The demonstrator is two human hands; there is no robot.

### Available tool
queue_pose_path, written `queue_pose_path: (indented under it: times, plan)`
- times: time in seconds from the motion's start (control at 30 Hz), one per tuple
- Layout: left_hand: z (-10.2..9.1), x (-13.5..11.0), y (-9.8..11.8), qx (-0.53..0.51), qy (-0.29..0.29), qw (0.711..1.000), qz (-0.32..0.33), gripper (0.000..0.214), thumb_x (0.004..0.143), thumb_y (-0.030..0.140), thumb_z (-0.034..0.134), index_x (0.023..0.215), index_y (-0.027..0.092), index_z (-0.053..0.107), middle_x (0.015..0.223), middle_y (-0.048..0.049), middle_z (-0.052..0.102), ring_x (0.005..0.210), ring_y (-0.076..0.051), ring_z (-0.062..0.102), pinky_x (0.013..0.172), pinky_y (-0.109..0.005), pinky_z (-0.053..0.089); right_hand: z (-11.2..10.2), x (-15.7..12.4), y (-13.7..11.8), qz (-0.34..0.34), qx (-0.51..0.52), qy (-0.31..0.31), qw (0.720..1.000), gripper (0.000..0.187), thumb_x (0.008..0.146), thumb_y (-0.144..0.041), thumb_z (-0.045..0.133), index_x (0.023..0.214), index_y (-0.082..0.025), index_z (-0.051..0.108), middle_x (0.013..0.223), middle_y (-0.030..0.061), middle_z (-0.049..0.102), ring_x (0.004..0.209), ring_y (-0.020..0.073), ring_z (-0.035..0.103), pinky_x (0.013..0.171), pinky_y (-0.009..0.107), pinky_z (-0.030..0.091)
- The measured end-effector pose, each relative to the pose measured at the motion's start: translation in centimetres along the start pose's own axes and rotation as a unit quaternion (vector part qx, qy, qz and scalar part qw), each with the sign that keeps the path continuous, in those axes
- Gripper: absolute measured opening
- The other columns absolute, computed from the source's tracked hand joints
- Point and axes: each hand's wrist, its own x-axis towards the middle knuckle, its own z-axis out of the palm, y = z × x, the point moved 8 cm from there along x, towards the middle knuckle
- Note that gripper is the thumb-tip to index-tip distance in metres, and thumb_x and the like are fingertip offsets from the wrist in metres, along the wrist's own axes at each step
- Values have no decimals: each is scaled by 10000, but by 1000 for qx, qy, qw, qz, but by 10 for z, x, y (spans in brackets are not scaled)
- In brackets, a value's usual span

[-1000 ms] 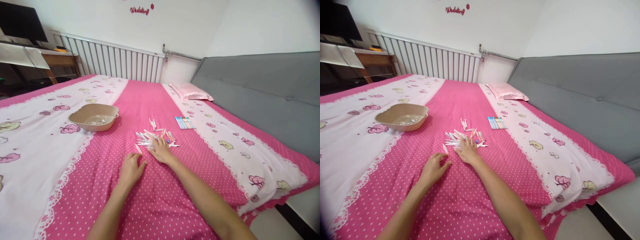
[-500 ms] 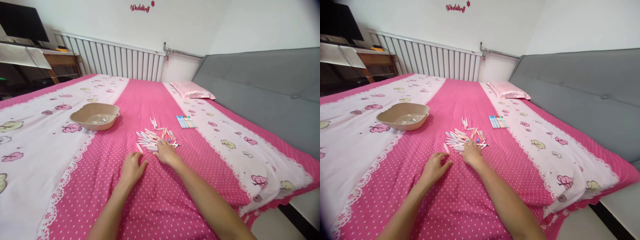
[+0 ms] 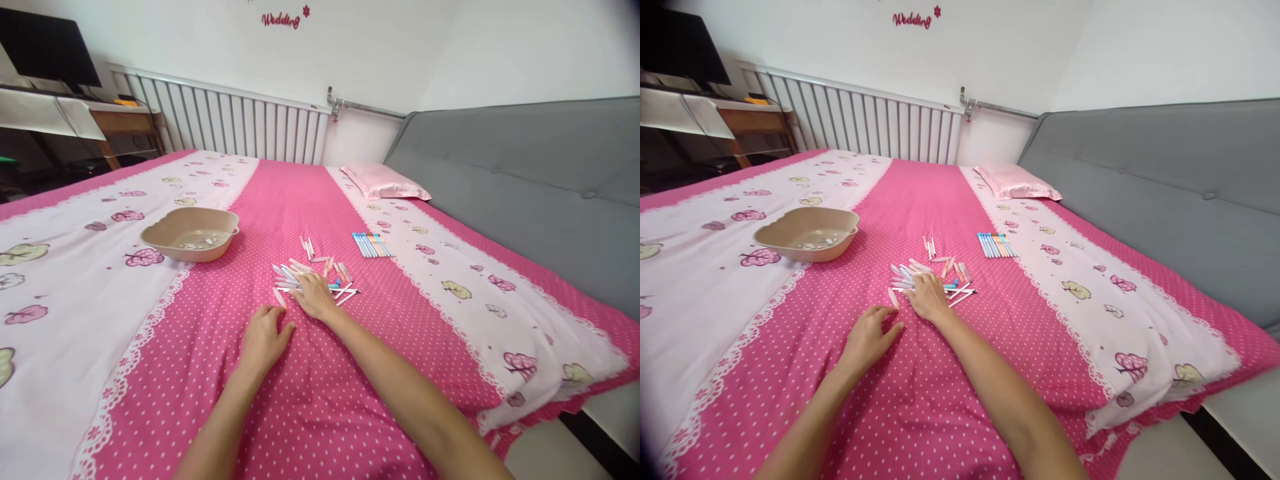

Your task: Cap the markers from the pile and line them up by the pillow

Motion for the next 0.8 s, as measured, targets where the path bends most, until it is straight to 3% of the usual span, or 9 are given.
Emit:
queue_pose_path:
  times: [0.23, 0.43, 0.7, 0.8]
  plan:
    - [0, -1, 1, 5, -6, 1000, -4, 371, 804, 318, 475, 1100, 121, 581, 1085, -121, 580, 985, -230, 556, 904, -333, 415, 8, 12, 2, 18, -33, 32, 999, 370, 883, -436, 411, 1083, -173, 577, 1122, 98, 556, 1049, 235, 430, 907, 374, 316]
    - [0, -1, 1, 1, -1, 1000, -7, 346, 801, 317, 482, 1082, 148, 591, 1088, -113, 580, 981, -227, 558, 903, -336, 418, 10, 11, -6, -20, -43, 9, 999, 345, 896, -419, 391, 1119, -207, 545, 1147, 81, 579, 1112, 239, 407, 950, 414, 259]
    - [-1, -1, 1, -2, -4, 1000, 0, 362, 809, 323, 474, 1088, 122, 587, 1060, -122, 583, 973, -229, 558, 896, -336, 417, 12, 11, -8, 46, -71, 5, 996, 392, 885, -450, 379, 1072, -178, 592, 1100, 130, 611, 1170, 305, 393, 1004, 537, 144]
    - [-1, -2, 1, -2, -3, 1000, 2, 350, 804, 321, 481, 1076, 129, 591, 1059, -119, 584, 969, -227, 559, 889, -334, 422, 12, 12, -7, 39, -61, -7, 997, 378, 891, -427, 386, 1060, -169, 603, 1123, 138, 597, 1178, 293, 392, 1015, 535, 133]
